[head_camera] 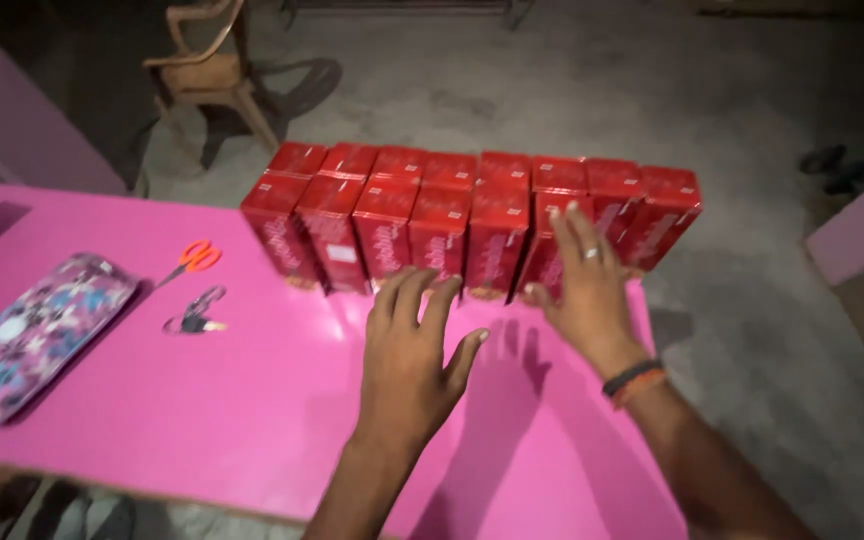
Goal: Organize red syrup boxes on a pharmacy shelf.
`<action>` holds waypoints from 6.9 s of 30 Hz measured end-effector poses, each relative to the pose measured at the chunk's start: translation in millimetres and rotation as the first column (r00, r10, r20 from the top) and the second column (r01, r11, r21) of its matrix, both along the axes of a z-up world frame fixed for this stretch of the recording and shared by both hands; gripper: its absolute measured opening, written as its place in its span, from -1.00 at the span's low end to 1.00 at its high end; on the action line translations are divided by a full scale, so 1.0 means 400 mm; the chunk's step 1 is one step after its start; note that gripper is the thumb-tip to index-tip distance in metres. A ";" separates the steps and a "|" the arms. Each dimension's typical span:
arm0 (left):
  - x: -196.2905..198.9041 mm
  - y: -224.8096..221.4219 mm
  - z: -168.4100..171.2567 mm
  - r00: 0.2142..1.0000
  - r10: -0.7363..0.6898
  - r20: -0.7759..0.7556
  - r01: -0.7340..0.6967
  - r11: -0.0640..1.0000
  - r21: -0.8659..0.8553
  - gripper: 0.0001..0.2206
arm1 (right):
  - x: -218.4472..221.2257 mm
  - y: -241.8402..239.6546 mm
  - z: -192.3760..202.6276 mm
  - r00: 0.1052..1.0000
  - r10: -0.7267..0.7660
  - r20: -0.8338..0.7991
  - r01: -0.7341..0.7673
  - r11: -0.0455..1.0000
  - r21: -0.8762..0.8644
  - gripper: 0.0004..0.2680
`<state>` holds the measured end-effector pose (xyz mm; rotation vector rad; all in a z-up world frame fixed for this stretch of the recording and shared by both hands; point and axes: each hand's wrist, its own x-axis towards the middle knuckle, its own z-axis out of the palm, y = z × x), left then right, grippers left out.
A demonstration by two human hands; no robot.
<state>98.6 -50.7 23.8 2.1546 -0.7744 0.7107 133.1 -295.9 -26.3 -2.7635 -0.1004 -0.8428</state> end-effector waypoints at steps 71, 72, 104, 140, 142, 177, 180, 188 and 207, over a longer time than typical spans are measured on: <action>-0.681 -0.944 -0.109 0.054 -0.818 -0.572 0.627 0.474 -0.619 0.06 | -1.418 -0.563 -0.087 0.631 -0.769 -0.100 0.335 0.154 0.929 -0.23; -0.704 -0.982 -0.095 0.030 -0.794 -0.608 0.631 0.486 -0.604 0.05 | -1.436 -0.584 -0.082 0.607 -0.789 -0.090 0.324 0.143 0.935 -0.23; -1.072 -2.440 -0.144 -0.275 -0.887 -0.370 0.891 -0.091 -0.444 -0.12 | -1.804 -1.637 -0.059 0.099 -0.992 -0.077 0.452 -0.024 0.892 -0.32; -1.844 -3.566 0.173 -0.879 -0.411 -0.242 0.466 -0.632 -0.619 -0.18 | -2.911 -2.371 0.487 -0.432 -0.818 0.379 0.854 -0.236 0.463 -0.47; -1.891 -3.585 0.200 -0.904 -0.334 -0.268 0.423 -0.602 -0.677 -0.19 | -2.988 -2.383 0.504 -0.390 -0.844 0.368 0.889 -0.241 0.389 -0.43; -2.287 -4.013 -0.067 -0.931 -0.307 -0.197 0.336 -0.510 -0.792 -0.25 | -3.677 -2.652 0.246 -0.607 -0.789 -0.095 0.695 -0.585 0.418 -0.44; -2.257 -3.834 0.096 -0.956 -0.288 0.059 0.189 -0.755 -0.628 -0.14 | -3.564 -2.653 0.284 -0.782 -0.603 -0.159 0.574 -0.795 0.194 -0.45; -2.240 -3.842 0.141 -0.984 0.034 0.175 -0.097 -0.925 -0.367 -0.68 | -2.942 -2.705 0.460 -0.268 -0.749 0.607 0.883 0.061 0.465 -0.68; -2.048 -3.811 0.244 -0.449 -0.681 0.579 0.866 -0.491 0.095 -0.62 | -2.552 -2.829 0.424 0.303 -0.912 0.275 0.861 0.386 0.331 -0.67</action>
